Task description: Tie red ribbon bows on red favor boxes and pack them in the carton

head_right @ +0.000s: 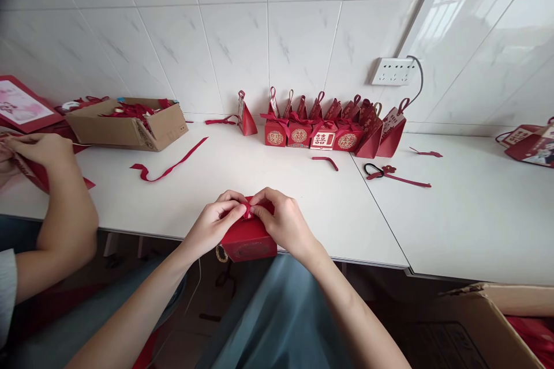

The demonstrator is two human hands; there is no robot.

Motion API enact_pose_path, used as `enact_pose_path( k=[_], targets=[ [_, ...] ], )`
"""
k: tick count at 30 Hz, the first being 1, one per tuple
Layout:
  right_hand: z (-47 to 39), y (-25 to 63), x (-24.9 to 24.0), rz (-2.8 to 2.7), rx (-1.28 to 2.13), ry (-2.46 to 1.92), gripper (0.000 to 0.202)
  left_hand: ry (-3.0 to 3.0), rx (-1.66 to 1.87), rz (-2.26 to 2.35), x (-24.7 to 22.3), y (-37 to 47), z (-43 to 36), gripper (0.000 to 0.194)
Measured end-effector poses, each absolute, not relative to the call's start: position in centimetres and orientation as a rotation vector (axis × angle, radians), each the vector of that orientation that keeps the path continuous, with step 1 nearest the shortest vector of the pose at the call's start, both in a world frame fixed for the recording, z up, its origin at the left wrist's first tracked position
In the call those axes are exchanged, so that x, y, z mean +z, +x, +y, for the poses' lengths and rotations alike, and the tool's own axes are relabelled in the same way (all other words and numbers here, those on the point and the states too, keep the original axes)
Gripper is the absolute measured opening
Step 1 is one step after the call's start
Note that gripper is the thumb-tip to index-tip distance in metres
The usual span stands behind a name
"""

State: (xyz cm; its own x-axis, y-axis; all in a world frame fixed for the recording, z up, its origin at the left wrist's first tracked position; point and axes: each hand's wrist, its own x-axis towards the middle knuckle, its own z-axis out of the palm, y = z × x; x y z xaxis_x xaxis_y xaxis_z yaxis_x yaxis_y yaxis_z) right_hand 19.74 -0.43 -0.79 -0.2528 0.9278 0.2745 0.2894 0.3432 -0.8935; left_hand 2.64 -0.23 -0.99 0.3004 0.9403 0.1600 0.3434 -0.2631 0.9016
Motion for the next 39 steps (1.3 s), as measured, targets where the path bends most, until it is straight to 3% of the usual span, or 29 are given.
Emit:
enact_pose_path(
  k=[14, 33, 39],
  targets=[
    [-2.6, 20.7, -1.0, -1.986, 0.325, -1.012, 0.007, 1.721, 1.067, 1.161, -1.7, 3.2, 0.0, 0.032],
    [-2.2, 20.1, -1.0, -2.067, 0.257, -1.035, 0.009, 1.742, 1.044, 1.132, -1.5, 3.0, 0.0, 0.03],
    [-2.2, 20.9, -0.3, -2.086, 0.45, -1.058, 0.009, 1.804, 1.182, 1.154, -2.0, 2.9, -0.1, 0.027]
  ],
)
